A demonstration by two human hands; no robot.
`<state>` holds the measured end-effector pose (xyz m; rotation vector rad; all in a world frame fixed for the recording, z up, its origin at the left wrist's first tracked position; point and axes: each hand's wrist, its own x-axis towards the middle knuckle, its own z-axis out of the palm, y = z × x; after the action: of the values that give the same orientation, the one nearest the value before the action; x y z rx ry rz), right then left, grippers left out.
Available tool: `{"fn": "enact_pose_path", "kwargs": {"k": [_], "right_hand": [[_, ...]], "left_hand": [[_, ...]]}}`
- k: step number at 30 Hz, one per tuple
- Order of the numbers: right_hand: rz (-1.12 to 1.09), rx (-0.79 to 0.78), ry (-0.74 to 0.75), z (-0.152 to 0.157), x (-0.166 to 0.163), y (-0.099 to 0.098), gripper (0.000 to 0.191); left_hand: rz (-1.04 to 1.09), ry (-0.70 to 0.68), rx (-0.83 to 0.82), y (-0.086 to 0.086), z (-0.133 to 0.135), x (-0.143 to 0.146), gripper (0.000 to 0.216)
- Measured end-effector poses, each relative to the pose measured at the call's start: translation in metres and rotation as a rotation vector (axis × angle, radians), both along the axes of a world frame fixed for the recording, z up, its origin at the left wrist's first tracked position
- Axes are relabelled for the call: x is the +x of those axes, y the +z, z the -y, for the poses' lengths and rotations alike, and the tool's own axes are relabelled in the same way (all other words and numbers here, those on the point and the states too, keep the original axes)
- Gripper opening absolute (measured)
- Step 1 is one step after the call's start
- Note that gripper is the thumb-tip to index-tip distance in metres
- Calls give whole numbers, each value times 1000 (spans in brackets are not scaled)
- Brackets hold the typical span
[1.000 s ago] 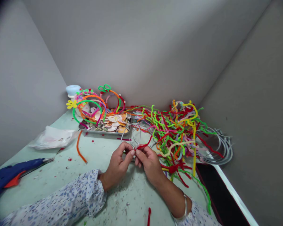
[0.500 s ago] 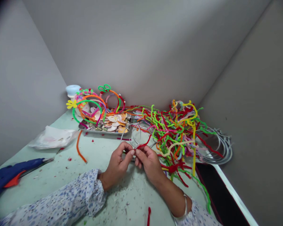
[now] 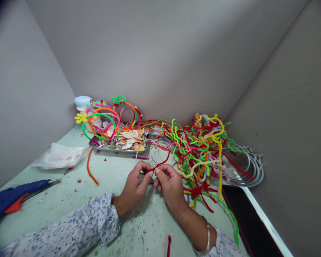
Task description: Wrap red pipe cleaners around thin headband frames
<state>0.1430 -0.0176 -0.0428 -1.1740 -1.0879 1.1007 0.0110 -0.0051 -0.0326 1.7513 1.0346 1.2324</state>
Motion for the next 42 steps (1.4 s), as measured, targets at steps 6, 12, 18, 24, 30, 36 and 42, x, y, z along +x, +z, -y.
{"fn": "enact_pose_path", "kwargs": {"k": [6, 12, 18, 24, 30, 36, 42], "right_hand": [[50, 82, -133, 1, -2, -1, 20], [106, 140, -193, -1, -2, -4, 16], [178, 163, -190, -1, 0, -5, 13], [216, 162, -185, -1, 1, -6, 15], [200, 139, -170, 0, 1, -3, 17], [147, 84, -140, -1, 0, -1, 19], [114, 54, -113, -1, 1, -1, 22]], "left_hand": [[-27, 3, 9, -3, 0, 2, 6], [-33, 10, 25, -5, -2, 2, 7], [-31, 4, 33, -4, -2, 2, 6], [-20, 2, 52, -5, -3, 3, 7], [-28, 3, 66, -7, -3, 2, 7], [-26, 14, 74, -8, -3, 3, 8], [-27, 9, 68, -8, -4, 2, 9]]}}
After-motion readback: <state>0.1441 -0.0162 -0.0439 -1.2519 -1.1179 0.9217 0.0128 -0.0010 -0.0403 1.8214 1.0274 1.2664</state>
